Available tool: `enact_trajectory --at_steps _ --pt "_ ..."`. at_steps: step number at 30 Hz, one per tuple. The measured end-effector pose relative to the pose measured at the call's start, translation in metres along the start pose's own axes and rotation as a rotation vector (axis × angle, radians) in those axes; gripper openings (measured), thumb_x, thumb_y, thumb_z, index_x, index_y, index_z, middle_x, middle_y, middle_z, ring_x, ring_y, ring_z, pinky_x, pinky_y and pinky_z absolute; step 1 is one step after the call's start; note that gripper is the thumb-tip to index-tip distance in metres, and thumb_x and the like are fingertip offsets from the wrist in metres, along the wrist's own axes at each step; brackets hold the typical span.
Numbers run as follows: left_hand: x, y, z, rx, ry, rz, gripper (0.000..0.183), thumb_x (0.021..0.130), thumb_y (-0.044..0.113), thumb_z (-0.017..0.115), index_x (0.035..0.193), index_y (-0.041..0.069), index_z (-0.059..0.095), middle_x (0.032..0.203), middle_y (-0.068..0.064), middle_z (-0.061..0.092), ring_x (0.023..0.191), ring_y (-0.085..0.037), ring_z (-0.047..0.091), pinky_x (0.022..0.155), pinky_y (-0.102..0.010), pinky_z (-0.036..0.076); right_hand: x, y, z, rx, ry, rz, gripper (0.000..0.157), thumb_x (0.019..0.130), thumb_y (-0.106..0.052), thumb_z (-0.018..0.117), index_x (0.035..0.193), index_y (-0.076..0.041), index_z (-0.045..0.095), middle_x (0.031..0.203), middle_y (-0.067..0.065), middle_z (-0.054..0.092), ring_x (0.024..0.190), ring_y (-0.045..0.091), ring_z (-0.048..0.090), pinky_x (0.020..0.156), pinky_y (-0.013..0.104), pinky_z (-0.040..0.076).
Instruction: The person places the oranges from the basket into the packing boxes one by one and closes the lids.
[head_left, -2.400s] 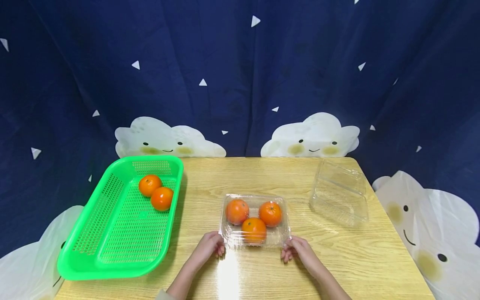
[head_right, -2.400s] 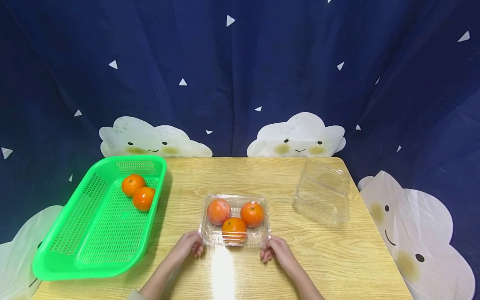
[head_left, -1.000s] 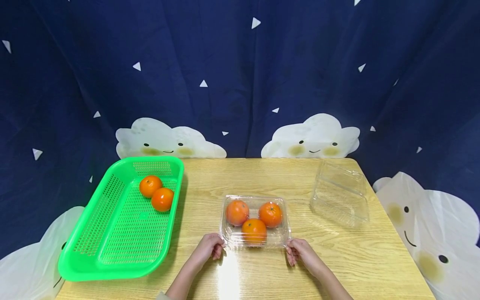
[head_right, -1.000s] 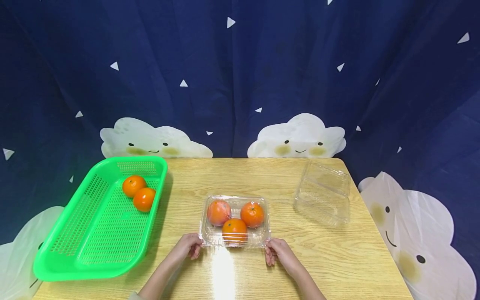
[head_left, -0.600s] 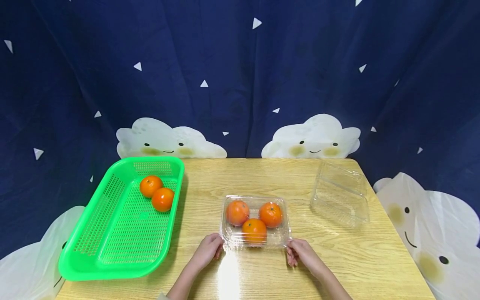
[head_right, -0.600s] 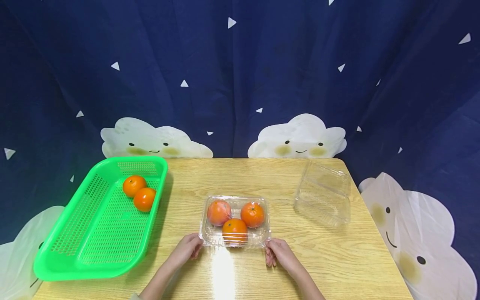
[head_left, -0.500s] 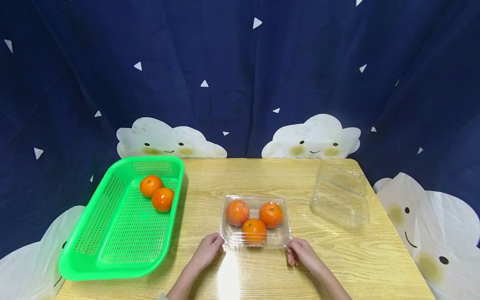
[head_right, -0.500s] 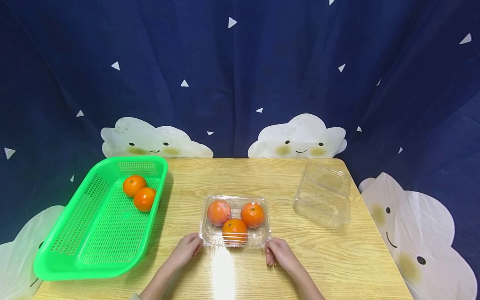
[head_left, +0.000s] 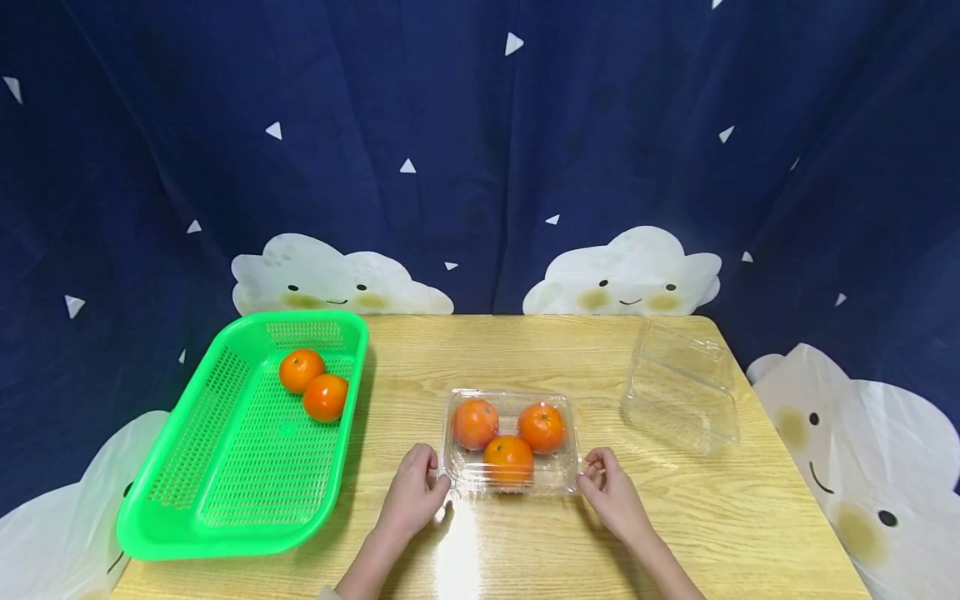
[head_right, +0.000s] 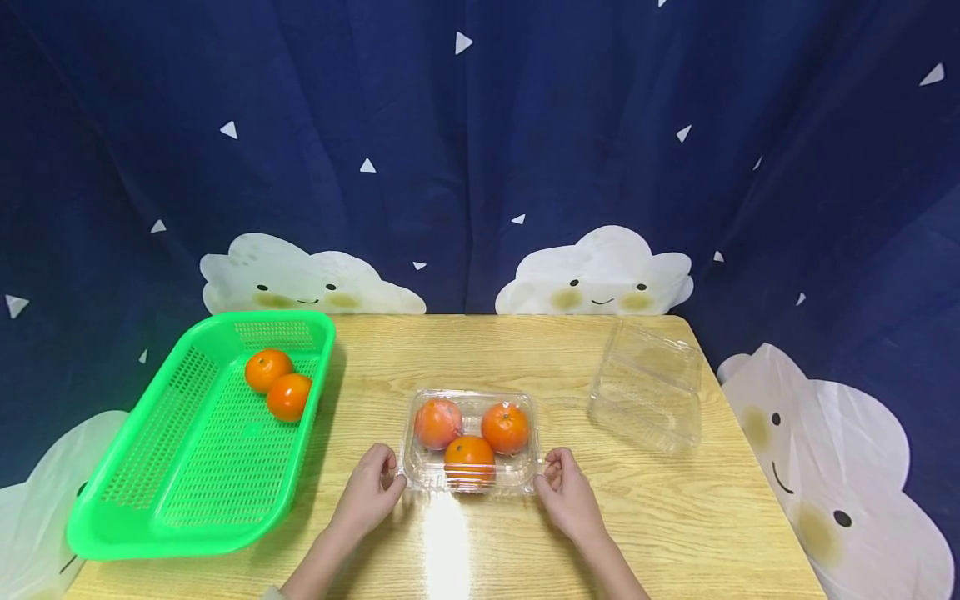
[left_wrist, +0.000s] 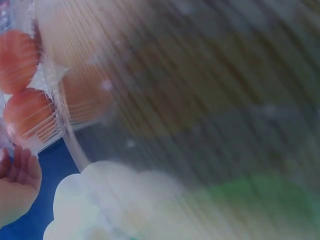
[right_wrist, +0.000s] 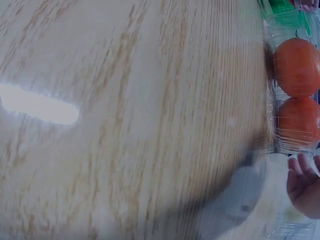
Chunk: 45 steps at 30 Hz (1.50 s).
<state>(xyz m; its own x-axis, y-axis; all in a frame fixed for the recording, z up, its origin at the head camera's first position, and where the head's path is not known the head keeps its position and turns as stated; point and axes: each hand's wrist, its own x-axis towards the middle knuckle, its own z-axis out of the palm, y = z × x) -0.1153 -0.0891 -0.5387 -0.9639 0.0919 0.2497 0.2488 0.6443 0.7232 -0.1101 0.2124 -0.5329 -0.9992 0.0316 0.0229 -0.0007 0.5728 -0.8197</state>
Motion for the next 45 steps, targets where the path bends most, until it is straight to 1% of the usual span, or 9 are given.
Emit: enact_trajectory --at_steps 4,7,12,16,20,32,36,41,45 --pt "0.001 0.001 0.000 0.050 0.062 0.124 0.026 0.065 0.007 0.061 0.087 0.007 0.047 0.088 -0.003 0.047 0.082 -0.013 0.042 0.070 -0.029 0.044 -0.001 0.000 0.001 -0.013 0.091 -0.154 0.040 0.075 0.000 0.064 0.112 0.001 0.049 0.099 0.012 0.056 0.081 0.019 0.053 0.067 0.031 0.045" --pt "0.002 0.002 0.000 0.070 0.075 0.185 0.036 0.064 0.009 0.062 0.098 0.004 0.051 0.103 -0.007 0.052 0.096 -0.019 0.048 0.083 -0.036 0.046 -0.001 0.000 0.001 -0.023 0.122 -0.241 0.051 0.073 0.001 0.066 0.120 0.002 0.047 0.111 0.016 0.055 0.095 0.026 0.053 0.076 0.044 0.045" --pt "0.002 0.003 -0.001 0.080 0.027 0.212 0.052 0.065 0.014 0.063 0.114 0.001 0.051 0.123 -0.012 0.048 0.115 -0.027 0.044 0.096 -0.045 0.040 0.001 0.002 0.002 -0.051 0.105 -0.319 0.062 0.068 0.000 0.069 0.126 0.000 0.045 0.123 0.014 0.049 0.108 0.031 0.049 0.087 0.049 0.042" --pt "0.003 0.004 -0.001 0.100 -0.008 0.229 0.058 0.069 0.019 0.064 0.123 0.003 0.049 0.129 -0.012 0.044 0.122 -0.028 0.040 0.097 -0.048 0.038 0.001 0.002 0.003 -0.084 0.071 -0.354 0.066 0.069 -0.004 0.070 0.130 -0.004 0.044 0.131 0.015 0.044 0.118 0.034 0.043 0.092 0.055 0.039" --pt "0.005 0.005 0.001 0.113 -0.022 0.256 0.058 0.073 0.022 0.064 0.126 0.006 0.048 0.132 -0.013 0.043 0.123 -0.029 0.039 0.096 -0.050 0.038 0.000 0.000 0.003 -0.112 0.046 -0.362 0.068 0.071 -0.009 0.070 0.133 -0.006 0.042 0.137 0.016 0.038 0.123 0.037 0.038 0.090 0.063 0.034" --pt "0.007 0.007 0.006 0.177 -0.064 0.295 0.061 0.073 0.026 0.063 0.129 0.008 0.047 0.139 -0.009 0.038 0.127 -0.028 0.035 0.100 -0.047 0.034 0.001 -0.002 0.007 -0.146 -0.015 -0.386 0.064 0.076 -0.020 0.071 0.133 -0.011 0.044 0.143 0.014 0.031 0.126 0.040 0.033 0.086 0.066 0.035" --pt "0.006 0.008 0.007 0.189 -0.063 0.293 0.059 0.073 0.026 0.064 0.127 0.008 0.048 0.139 -0.009 0.037 0.127 -0.027 0.034 0.100 -0.046 0.034 0.002 -0.004 0.010 -0.142 -0.005 -0.405 0.062 0.074 -0.019 0.073 0.130 -0.014 0.048 0.143 0.013 0.032 0.126 0.039 0.034 0.087 0.063 0.036" --pt "0.006 0.008 0.006 0.196 -0.067 0.290 0.058 0.073 0.027 0.064 0.126 0.008 0.049 0.139 -0.009 0.037 0.127 -0.027 0.035 0.098 -0.046 0.037 0.002 -0.005 0.013 -0.186 0.012 -0.447 0.061 0.075 -0.021 0.074 0.130 -0.017 0.048 0.142 0.013 0.033 0.126 0.038 0.034 0.087 0.060 0.039" --pt "0.006 0.009 0.006 0.198 -0.075 0.282 0.058 0.074 0.027 0.064 0.127 0.008 0.049 0.140 -0.010 0.036 0.128 -0.027 0.034 0.096 -0.046 0.039 0.002 -0.005 0.014 -0.220 0.018 -0.470 0.060 0.075 -0.023 0.073 0.130 -0.016 0.049 0.142 0.014 0.033 0.126 0.036 0.034 0.093 0.051 0.039"
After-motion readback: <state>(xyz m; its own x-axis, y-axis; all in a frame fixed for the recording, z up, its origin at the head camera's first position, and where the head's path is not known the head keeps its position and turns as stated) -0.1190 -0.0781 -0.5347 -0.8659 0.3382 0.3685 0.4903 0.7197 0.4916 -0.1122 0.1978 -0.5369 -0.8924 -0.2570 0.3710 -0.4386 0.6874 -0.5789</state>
